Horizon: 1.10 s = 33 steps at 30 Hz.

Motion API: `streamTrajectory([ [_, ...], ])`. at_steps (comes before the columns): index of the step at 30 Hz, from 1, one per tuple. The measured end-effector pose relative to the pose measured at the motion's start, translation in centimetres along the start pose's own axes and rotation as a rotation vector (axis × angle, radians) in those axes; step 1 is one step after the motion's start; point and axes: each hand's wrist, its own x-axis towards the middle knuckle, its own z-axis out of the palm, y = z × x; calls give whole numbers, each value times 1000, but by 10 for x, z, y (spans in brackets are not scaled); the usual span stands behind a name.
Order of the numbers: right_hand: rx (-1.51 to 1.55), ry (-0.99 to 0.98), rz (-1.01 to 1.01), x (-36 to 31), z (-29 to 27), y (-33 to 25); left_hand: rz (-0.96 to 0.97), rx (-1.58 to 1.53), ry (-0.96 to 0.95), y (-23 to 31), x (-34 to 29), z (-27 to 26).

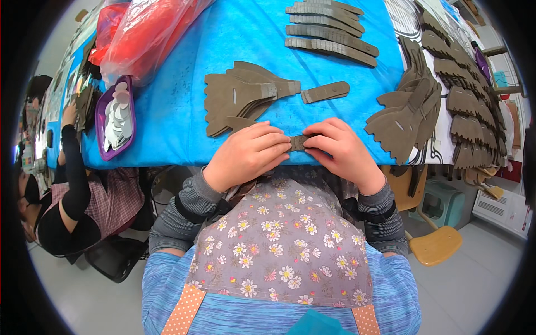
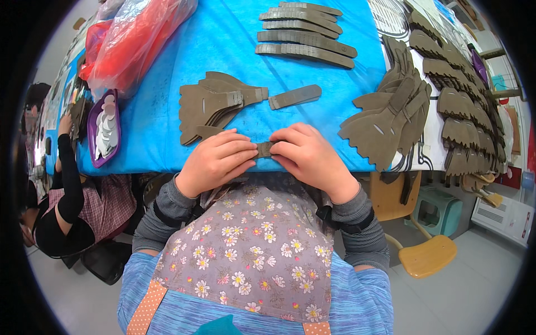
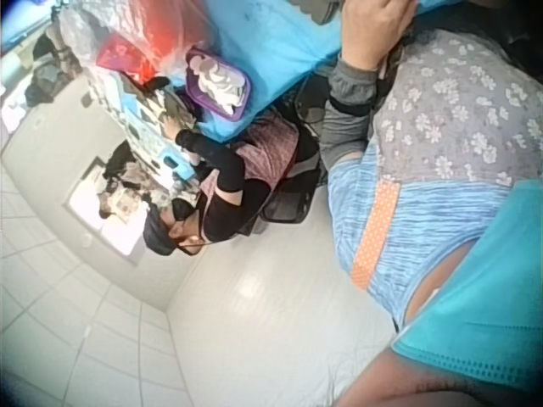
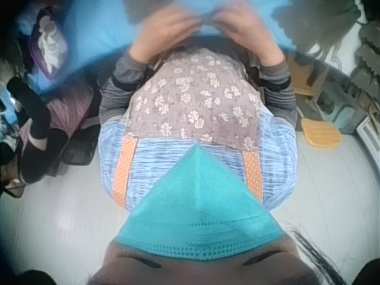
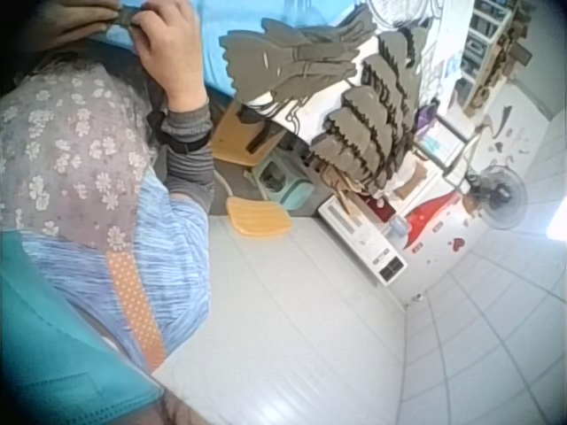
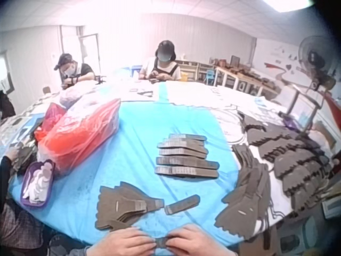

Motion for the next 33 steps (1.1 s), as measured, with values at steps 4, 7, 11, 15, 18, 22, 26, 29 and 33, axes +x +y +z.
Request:
streamTrajectory([
  [4, -44, -12, -13, -1, 0, -2, 10, 2, -11, 0, -1, 0],
  [7, -71, -22, -10, -3, -1, -2, 5, 46, -33, 3, 1, -2],
  [11, -32, 0, 3, -8, 0, 0, -19, 143, -125, 9, 2, 0],
  [15, 30, 44, 44, -10, 0, -1, -42, 224, -198, 18, 3, -3],
  [18, 29, 31, 46, -11, -1, 0, -18, 197, -219, 21, 10, -13],
  [22, 27, 68, 20, -11, 1, 0, -11, -13, -222, 11, 10, -22],
  [26, 96, 279, 63, -16, 1, 1, -347, -92, -192, 14, 19, -11],
  [29, 57, 427, 84, -20, 1, 1, -290, 3, -99, 10, 30, -4],
  [33, 66, 562, 94, -22, 5, 1, -437, -148, -208, 7, 39, -9],
])
